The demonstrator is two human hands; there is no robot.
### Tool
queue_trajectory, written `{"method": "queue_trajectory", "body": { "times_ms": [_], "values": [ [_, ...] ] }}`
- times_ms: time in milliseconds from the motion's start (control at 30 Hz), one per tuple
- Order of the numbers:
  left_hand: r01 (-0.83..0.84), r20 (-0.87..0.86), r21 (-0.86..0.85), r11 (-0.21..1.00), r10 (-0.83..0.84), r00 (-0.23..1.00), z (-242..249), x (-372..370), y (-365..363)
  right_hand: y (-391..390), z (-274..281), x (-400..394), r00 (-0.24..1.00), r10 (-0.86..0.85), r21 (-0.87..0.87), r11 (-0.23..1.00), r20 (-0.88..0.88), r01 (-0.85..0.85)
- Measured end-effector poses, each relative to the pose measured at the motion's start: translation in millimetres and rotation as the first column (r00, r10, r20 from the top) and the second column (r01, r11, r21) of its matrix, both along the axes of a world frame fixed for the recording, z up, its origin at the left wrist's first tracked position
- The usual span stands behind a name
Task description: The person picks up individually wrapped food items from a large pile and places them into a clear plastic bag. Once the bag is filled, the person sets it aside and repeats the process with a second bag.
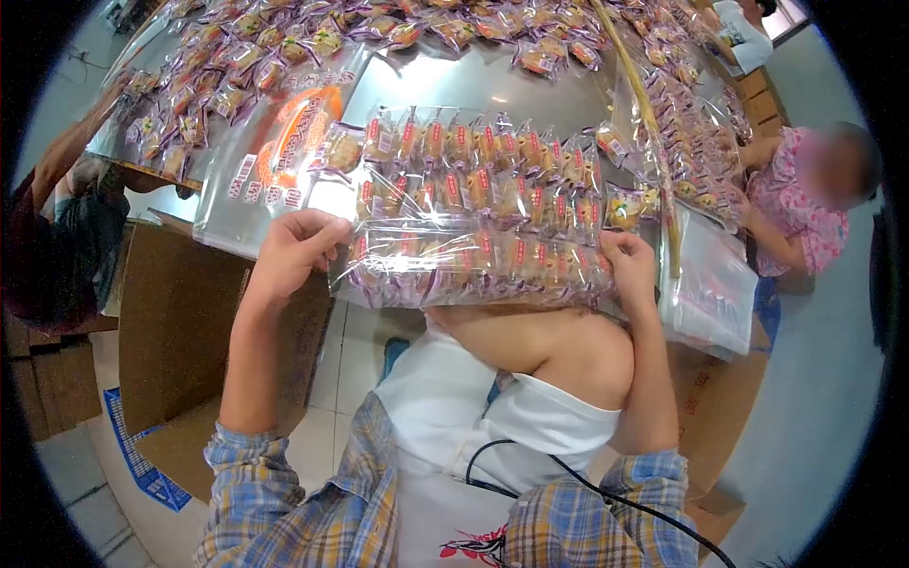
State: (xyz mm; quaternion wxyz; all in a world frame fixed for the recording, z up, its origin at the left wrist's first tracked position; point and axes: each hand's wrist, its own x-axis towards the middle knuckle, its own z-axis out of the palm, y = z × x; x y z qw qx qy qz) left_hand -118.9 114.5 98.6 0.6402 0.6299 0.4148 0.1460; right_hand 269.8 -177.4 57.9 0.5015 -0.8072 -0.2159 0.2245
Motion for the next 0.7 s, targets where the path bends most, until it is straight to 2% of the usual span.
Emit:
{"method": "queue_trajectory", "body": {
  "times_ms": [100,200,300,333,433,467,600,700],
  "values": [
    [-0.043,0.093,-0.093,0.995,0.051,0.994,-15,-2,6,-3,-4,4,1.000,0.009,0.014,1.000,-0.017,-0.009],
    [-0.160,0.156,-0.039,0.986,0.164,0.974,-37,8,-2,-1,-2,0,0.999,0.030,-0.002,1.000,-0.014,-0.030],
    [-0.261,0.304,-0.096,0.961,0.278,0.911,-45,23,-14,0,2,-1,0.999,0.049,-0.016,0.999,0.005,-0.049],
    [-0.297,0.297,-0.039,0.954,0.295,0.908,-45,29,-16,-1,2,-1,0.999,0.052,-0.024,0.998,0.012,-0.052],
    [-0.145,0.233,-0.012,0.989,0.143,0.962,-53,21,3,-1,-2,-1,0.997,0.070,0.005,0.998,0.007,-0.070],
    [-0.160,0.243,0.040,0.986,0.146,0.959,-58,21,3,-2,-6,1,0.998,0.065,0.016,0.998,-0.018,-0.065],
    [-0.166,0.276,0.002,0.986,0.159,0.948,-62,26,8,-1,-3,0,0.998,0.040,-0.010,0.999,-0.047,-0.041],
    [-0.212,0.281,0.016,0.977,0.199,0.939,-77,29,11,0,-3,0,0.994,0.110,0.016,0.994,0.019,-0.111]
  ]
}}
